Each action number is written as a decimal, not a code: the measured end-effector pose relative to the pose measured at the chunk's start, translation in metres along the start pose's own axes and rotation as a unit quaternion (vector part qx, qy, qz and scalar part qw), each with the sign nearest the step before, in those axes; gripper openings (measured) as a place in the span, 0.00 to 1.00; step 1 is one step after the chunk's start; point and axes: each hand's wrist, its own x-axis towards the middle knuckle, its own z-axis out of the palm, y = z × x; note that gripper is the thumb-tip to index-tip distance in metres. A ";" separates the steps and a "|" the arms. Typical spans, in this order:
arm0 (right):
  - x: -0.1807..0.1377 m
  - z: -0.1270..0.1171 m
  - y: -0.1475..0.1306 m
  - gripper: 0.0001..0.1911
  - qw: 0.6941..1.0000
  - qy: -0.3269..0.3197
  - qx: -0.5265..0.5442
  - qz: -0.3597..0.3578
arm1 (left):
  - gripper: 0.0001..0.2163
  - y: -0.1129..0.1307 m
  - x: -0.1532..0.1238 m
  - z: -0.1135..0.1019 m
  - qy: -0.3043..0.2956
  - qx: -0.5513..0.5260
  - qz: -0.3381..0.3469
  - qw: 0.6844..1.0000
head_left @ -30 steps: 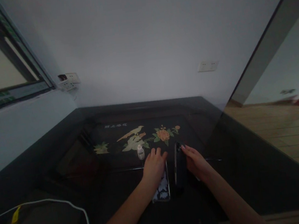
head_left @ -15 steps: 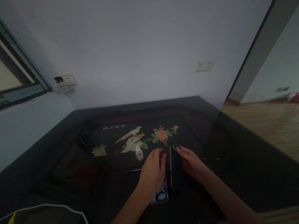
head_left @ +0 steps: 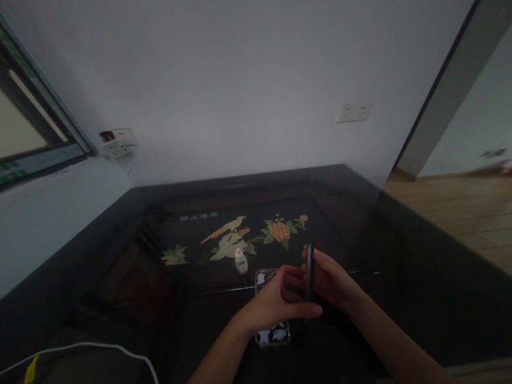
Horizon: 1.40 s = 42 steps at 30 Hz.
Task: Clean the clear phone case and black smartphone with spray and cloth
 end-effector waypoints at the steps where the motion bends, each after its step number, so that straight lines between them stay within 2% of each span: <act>1: 0.000 0.001 0.000 0.15 1.000 -0.002 0.001 0.001 | 0.36 -0.001 0.001 0.001 0.001 0.000 -0.004 1.000; 5: 0.001 0.004 -0.001 0.19 0.999 -0.007 -0.013 -0.031 | 0.33 0.000 0.002 0.008 0.012 0.012 -0.006 1.000; 8: -0.002 0.006 -0.004 0.23 0.996 0.019 -0.071 -0.055 | 0.35 0.002 0.000 0.011 0.078 0.115 -0.009 0.990; 12: -0.010 0.008 -0.013 0.24 0.976 0.109 -0.178 -0.055 | 0.38 0.002 -0.006 0.017 0.158 0.260 -0.023 0.952; 16: -0.013 0.008 -0.023 0.20 0.952 0.129 -0.268 -0.070 | 0.33 -0.002 -0.007 0.028 0.200 0.380 -0.008 0.903; 19: -0.008 0.003 -0.028 0.16 0.936 0.133 -0.317 -0.077 | 0.34 -0.002 -0.005 0.038 0.233 0.462 0.001 0.856; 21: -0.004 -0.003 -0.030 0.14 0.937 0.119 -0.323 -0.063 | 0.37 -0.003 -0.006 0.043 0.235 0.481 0.001 0.845; 25: 0.003 -0.015 -0.032 0.15 0.947 0.082 -0.311 -0.012 | 0.52 -0.011 -0.010 0.045 0.203 0.479 0.010 0.854; 27: 0.005 -0.019 -0.032 0.16 0.947 0.063 -0.315 0.016 | 0.56 -0.016 -0.011 0.043 0.198 0.484 -0.005 0.852; 30: 0.008 -0.024 -0.028 0.16 0.947 0.042 -0.316 0.044 | 0.51 -0.020 -0.012 0.040 0.195 0.503 -0.023 0.842; 33: 0.012 -0.027 -0.023 0.17 0.945 0.038 -0.320 0.047 | 0.46 -0.019 -0.012 0.040 0.196 0.543 -0.010 0.817; 36: 0.017 -0.028 -0.018 0.17 0.936 0.038 -0.348 0.030 | 0.43 -0.018 -0.013 0.040 0.199 0.573 0.005 0.795; 42: 0.020 -0.025 -0.015 0.12 0.905 0.025 -0.424 -0.032 | 0.42 -0.024 -0.014 0.037 0.215 0.574 0.022 0.790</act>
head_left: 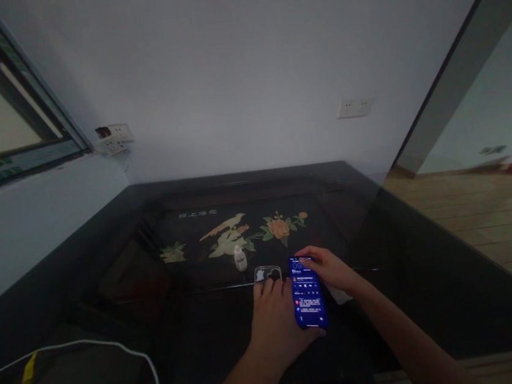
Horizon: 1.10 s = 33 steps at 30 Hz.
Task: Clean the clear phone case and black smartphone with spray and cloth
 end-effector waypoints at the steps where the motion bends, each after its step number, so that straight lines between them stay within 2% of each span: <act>1: 0.000 0.000 0.000 0.12 1.000 0.006 -0.014 -0.011 | 0.42 -0.001 0.000 0.001 0.002 0.000 -0.001 1.000; 6: 0.001 0.002 0.002 0.11 0.997 0.014 -0.063 -0.039 | 0.44 -0.003 -0.001 0.002 0.013 0.007 -0.004 1.000; 13: 0.000 0.005 0.000 0.11 0.962 0.032 -0.259 -0.083 | 0.43 -0.002 -0.004 0.003 0.031 0.019 -0.018 0.999; 20: 0.001 0.011 0.002 0.14 0.949 0.047 -0.295 -0.101 | 0.44 -0.003 -0.004 0.003 0.027 0.006 -0.030 0.999; 33: -0.005 0.027 0.001 0.13 0.918 0.098 -0.376 -0.077 | 0.43 -0.008 -0.003 0.009 0.027 -0.003 -0.027 0.999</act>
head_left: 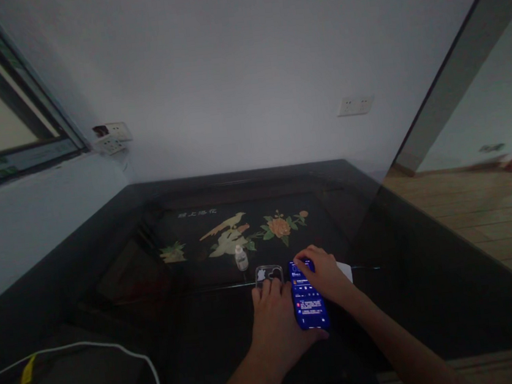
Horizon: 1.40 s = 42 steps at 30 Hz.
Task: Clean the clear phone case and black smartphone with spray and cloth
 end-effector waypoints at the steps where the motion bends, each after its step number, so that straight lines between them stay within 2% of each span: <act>1: 0.000 0.001 -0.001 0.12 1.000 0.002 -0.005 -0.001 | 0.43 0.001 0.000 -0.001 -0.001 0.000 0.000 1.000; 7: -0.002 0.001 -0.002 0.11 0.999 0.017 -0.046 -0.007 | 0.43 0.001 -0.001 -0.001 -0.001 0.006 0.002 1.000; 27: -0.005 0.001 -0.002 0.10 0.998 0.024 -0.060 -0.016 | 0.44 -0.001 0.002 0.001 -0.003 0.013 0.005 1.000; 32: -0.005 0.001 0.004 0.10 0.998 0.027 -0.046 -0.018 | 0.53 0.000 0.000 -0.001 0.008 -0.007 0.003 1.000; 34: -0.005 0.001 0.006 0.10 0.999 0.034 -0.019 -0.015 | 0.52 -0.001 0.001 -0.009 0.033 -0.032 0.021 0.999; 36: -0.005 -0.001 0.008 0.10 0.999 0.050 0.013 -0.013 | 0.41 -0.006 0.007 -0.024 0.085 -0.064 0.047 0.993; 39: -0.004 -0.004 0.008 0.11 0.995 0.083 0.046 -0.011 | 0.21 -0.029 0.030 -0.054 0.225 -0.116 0.047 0.966; 41: -0.004 -0.006 0.010 0.11 0.993 0.098 0.058 -0.011 | 0.19 -0.052 0.049 -0.070 0.313 -0.139 0.032 0.939; 42: -0.003 -0.007 0.012 0.11 0.993 0.105 0.060 -0.009 | 0.18 -0.065 0.058 -0.075 0.331 -0.144 0.028 0.932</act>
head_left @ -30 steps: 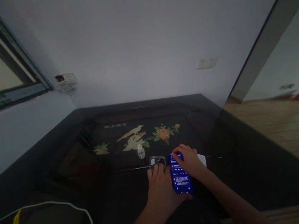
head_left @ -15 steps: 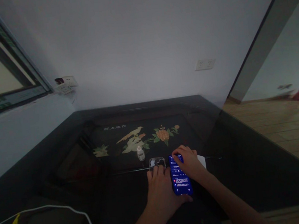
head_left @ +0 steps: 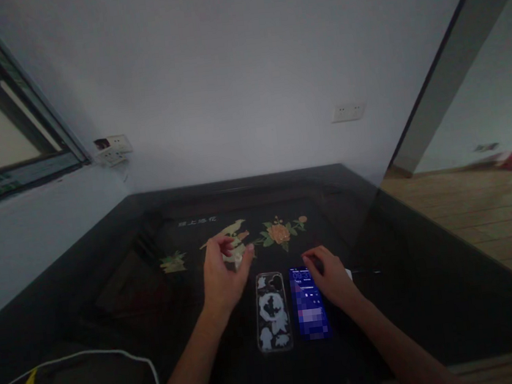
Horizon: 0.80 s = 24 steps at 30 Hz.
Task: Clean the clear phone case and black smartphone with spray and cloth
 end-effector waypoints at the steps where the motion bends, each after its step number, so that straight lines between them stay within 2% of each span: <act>1: 0.001 -0.002 0.003 0.11 1.000 0.010 -0.002 0.005 | 0.19 -0.012 0.008 -0.001 -0.005 0.004 0.002 1.000; 3: 0.002 -0.006 0.011 0.10 0.999 0.038 -0.014 0.027 | 0.21 -0.033 0.013 0.000 -0.039 0.017 0.001 0.999; 5: 0.002 -0.011 0.021 0.11 0.996 0.061 -0.013 0.060 | 0.20 -0.047 0.009 0.002 -0.101 0.004 -0.004 0.995; 8: 0.003 -0.014 0.032 0.14 0.993 0.054 0.029 0.102 | 0.20 -0.053 -0.002 0.005 -0.190 -0.027 0.008 0.981; 12: 0.001 -0.009 0.032 0.15 0.991 0.035 0.071 0.105 | 0.21 -0.055 -0.005 0.003 -0.239 -0.016 0.012 0.971; 18: 0.003 -0.010 0.010 0.14 0.996 0.032 0.075 0.046 | 0.12 -0.063 -0.001 0.004 -0.255 -0.051 -0.028 0.965; 21: 0.010 -0.013 -0.017 0.11 0.998 0.031 0.044 -0.027 | 0.11 -0.066 -0.003 0.008 -0.245 -0.054 -0.037 0.967; 24: 0.021 -0.006 -0.054 0.10 0.995 -0.033 0.057 -0.080 | 0.12 -0.067 -0.005 0.012 -0.228 -0.060 -0.044 0.971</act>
